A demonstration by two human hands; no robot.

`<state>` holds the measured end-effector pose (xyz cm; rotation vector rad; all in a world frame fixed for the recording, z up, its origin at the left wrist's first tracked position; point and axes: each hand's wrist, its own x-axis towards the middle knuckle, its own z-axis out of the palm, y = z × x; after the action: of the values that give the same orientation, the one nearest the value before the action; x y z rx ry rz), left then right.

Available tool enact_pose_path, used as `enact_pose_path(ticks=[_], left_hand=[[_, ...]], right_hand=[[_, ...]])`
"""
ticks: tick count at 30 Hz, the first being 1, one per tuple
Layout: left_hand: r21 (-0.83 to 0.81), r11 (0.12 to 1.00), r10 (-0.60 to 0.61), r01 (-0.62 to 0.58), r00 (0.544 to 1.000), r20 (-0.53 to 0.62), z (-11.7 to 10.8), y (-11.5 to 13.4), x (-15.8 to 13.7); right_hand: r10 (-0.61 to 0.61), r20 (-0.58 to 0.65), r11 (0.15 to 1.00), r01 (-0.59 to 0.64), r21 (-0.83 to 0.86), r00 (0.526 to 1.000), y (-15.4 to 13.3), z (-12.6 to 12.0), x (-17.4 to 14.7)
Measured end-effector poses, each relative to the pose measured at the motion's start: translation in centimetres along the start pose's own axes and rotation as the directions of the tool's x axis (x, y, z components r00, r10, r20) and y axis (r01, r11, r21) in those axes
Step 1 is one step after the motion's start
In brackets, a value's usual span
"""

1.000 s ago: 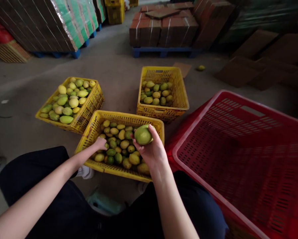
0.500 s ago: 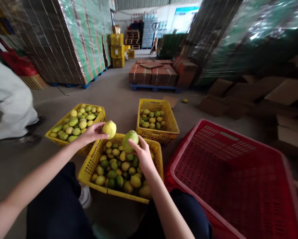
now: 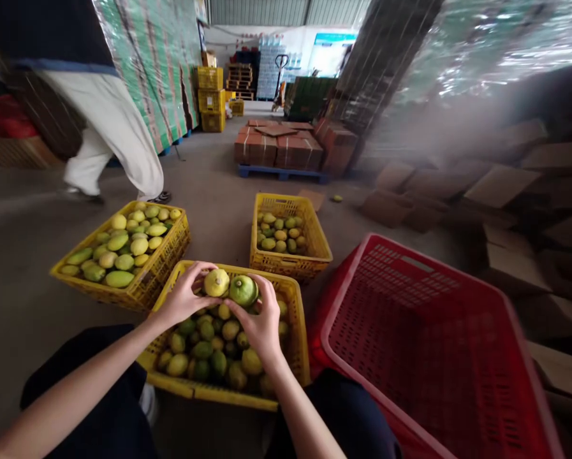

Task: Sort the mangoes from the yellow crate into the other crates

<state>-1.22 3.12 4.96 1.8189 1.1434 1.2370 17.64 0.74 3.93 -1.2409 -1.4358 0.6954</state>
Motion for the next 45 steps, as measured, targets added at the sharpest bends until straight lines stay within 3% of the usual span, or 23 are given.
enact_pose_path(ticks=[4,9,13,16,23,28,31,36,40,42,45], left_hand=[[0.143,0.977,0.166,-0.162,0.986,-0.018,-0.1,0.2,0.1],[0.271,0.907,0.340,-0.323,0.940,-0.015,-0.4,0.2,-0.1],[0.325,0.865,0.406,-0.383,0.914,-0.004,-0.7,0.4,-0.4],[0.356,0.841,0.436,-0.407,0.900,0.000,-0.9,0.4,-0.6],[0.448,0.766,0.523,-0.461,0.852,-0.016,-1.0,0.1,-0.7],[0.516,0.720,0.539,-0.464,0.843,0.005,-1.2,-0.1,-0.8],[0.526,0.725,0.521,-0.445,0.854,0.006,-1.1,0.1,-0.8],[0.427,0.833,0.401,-0.352,0.916,-0.026,-0.8,0.6,-0.7],[0.384,0.867,0.355,-0.317,0.934,-0.030,-0.6,0.5,-0.7],[0.345,0.894,0.319,-0.286,0.947,-0.043,-0.6,0.5,-0.7],[0.191,0.966,0.192,-0.174,0.978,-0.081,-0.5,0.6,-0.7]], right_hand=[[-0.198,-0.015,0.975,0.196,-0.110,0.980,0.2,-0.3,0.4],[-0.461,-0.029,0.867,0.443,-0.226,0.887,0.6,-0.6,0.2],[-0.565,-0.020,0.796,0.538,-0.278,0.825,0.5,-0.8,-0.1],[-0.595,-0.031,0.774,0.562,-0.292,0.803,0.5,-0.7,-0.3],[-0.590,-0.046,0.779,0.553,-0.297,0.806,1.3,-0.1,-0.5],[-0.589,-0.052,0.779,0.550,-0.302,0.806,1.4,-0.1,-0.5],[-0.562,-0.075,0.802,0.520,-0.293,0.824,1.1,-0.2,-0.3],[-0.485,-0.131,0.861,0.446,-0.245,0.865,0.3,-0.3,0.0],[-0.455,-0.154,0.883,0.421,-0.209,0.877,0.5,-0.2,0.1],[-0.352,-0.156,0.934,0.335,-0.125,0.923,0.7,-0.1,0.1],[-0.024,-0.065,0.973,0.038,0.227,0.998,0.7,-0.1,0.2]])
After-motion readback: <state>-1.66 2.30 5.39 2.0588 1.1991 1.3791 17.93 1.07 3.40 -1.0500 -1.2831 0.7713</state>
